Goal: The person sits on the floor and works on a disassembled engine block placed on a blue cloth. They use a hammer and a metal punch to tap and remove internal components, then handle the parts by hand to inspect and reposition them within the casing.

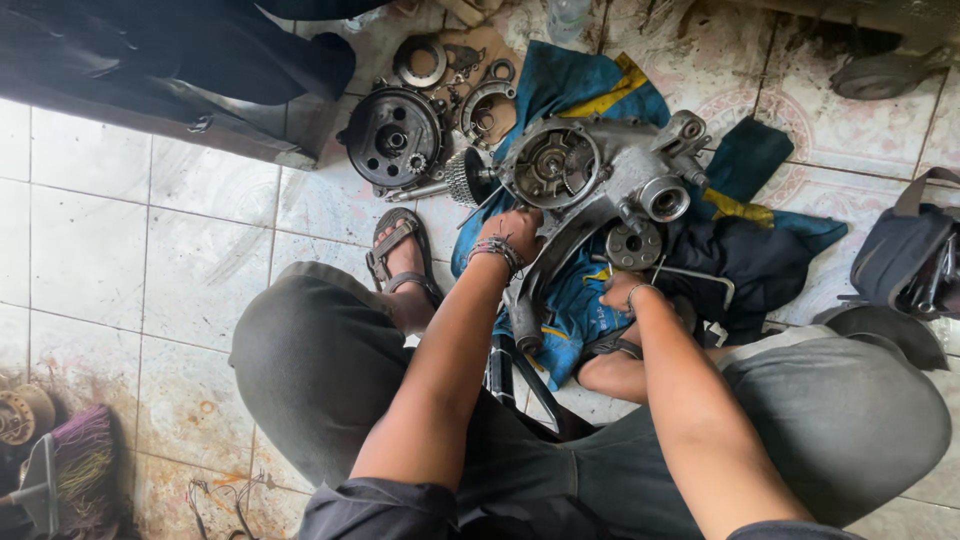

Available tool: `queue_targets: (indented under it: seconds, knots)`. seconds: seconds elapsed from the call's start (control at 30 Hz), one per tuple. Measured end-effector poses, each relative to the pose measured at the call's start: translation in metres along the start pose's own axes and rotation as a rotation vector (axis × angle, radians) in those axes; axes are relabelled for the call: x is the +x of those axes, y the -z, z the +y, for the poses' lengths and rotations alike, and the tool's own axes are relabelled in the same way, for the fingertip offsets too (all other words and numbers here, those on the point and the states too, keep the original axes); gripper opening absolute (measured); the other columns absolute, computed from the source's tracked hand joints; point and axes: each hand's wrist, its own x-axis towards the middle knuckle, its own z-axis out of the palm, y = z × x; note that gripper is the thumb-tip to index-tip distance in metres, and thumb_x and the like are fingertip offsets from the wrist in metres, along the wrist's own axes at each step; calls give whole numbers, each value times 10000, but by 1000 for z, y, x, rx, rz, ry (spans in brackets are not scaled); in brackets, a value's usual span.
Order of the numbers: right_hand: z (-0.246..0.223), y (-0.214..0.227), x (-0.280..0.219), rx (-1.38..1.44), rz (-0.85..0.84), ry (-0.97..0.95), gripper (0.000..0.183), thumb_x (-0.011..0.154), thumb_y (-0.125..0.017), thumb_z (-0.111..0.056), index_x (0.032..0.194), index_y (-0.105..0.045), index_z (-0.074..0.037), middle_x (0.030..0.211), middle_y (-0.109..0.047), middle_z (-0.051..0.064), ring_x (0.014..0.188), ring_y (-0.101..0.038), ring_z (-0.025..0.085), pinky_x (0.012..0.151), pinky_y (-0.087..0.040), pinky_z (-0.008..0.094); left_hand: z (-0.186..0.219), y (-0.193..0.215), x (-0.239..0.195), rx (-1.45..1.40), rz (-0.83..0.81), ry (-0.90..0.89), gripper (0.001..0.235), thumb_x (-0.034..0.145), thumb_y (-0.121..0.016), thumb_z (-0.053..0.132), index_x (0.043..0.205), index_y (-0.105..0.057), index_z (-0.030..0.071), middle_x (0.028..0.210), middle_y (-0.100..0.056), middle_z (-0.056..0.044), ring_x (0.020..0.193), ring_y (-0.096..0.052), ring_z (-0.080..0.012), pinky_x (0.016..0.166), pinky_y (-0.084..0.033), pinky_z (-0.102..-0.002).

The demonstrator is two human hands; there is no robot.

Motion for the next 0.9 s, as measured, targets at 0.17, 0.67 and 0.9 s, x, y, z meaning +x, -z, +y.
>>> queue_targets:
  seconds: [0.17, 0.67, 0.9]
  knots:
    - [11, -13, 37, 56, -9, 81, 300, 889, -731, -181, 1168, -816, -108, 1047, -771, 212, 903, -756, 352, 757, -658, 456, 2, 24, -12, 28, -11, 19, 346, 860, -653, 404, 1156, -693, 229, 1118, -741, -95, 1062, -732, -355, 926, -600, -483]
    - [-16, 148, -167, 167, 77, 147, 407, 905, -504, 77, 1306, -567, 108, 981, -764, 318, 791, -750, 348, 633, -625, 422, 35, 101, -50, 5, 21, 117, 431, 896, -589, 481, 1185, -742, 201, 1174, -752, -112, 1166, -703, -345, 971, -585, -514]
    - [-44, 147, -213, 406, 322, 399, 431, 806, -580, -27, 1213, -715, 17, 709, -733, 172, 575, -589, 174, 464, -481, 266, 6, 78, -41, -352, 202, 110, 410, 974, -504, 474, 1236, -741, 268, 1196, -758, -103, 1206, -678, -358, 1030, -555, -479]
